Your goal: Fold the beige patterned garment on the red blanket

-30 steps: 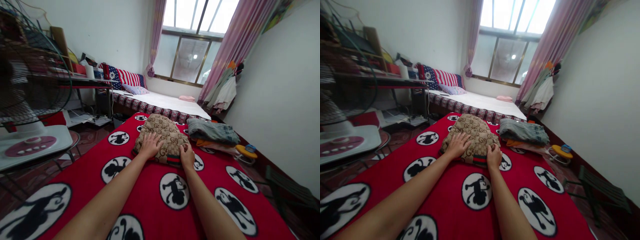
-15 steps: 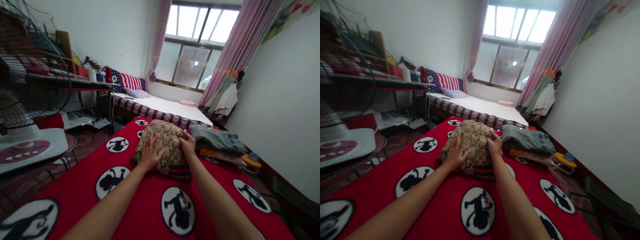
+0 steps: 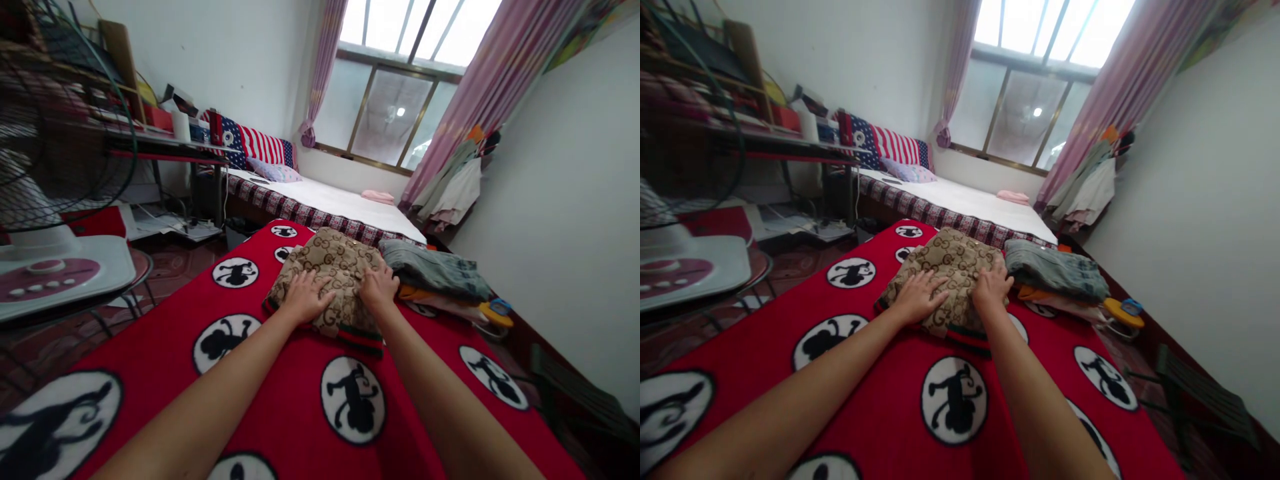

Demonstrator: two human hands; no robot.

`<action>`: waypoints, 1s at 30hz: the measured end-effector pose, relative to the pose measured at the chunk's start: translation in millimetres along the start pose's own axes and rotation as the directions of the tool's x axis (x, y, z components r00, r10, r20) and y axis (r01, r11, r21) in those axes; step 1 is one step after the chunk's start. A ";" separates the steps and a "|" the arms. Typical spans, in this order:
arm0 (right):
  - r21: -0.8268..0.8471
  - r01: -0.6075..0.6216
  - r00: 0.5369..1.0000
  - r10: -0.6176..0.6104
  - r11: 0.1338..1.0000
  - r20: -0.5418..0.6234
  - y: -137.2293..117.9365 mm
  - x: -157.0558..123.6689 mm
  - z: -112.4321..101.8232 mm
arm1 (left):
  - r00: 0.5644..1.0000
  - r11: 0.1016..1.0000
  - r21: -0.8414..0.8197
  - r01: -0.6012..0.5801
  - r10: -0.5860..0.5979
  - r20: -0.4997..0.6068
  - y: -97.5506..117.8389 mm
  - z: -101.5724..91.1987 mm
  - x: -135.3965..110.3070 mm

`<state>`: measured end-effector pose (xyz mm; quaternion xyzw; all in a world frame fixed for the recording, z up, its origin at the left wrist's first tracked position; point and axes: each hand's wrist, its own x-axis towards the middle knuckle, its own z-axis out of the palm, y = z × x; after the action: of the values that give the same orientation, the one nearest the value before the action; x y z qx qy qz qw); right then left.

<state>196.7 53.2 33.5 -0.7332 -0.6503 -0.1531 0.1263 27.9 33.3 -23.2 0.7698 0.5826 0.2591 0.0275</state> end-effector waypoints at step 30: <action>0.422 -0.117 0.979 0.176 0.899 -0.102 37.2 -84.6 17.6 | 0.903 0.808 -0.478 0.343 -0.424 -0.068 -53.3 -59.5 -20.5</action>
<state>225.6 -22.0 -15.0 -0.7244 -0.6006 -0.0519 0.3344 -48.7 16.2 2.4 0.5824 0.6494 0.4423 0.2085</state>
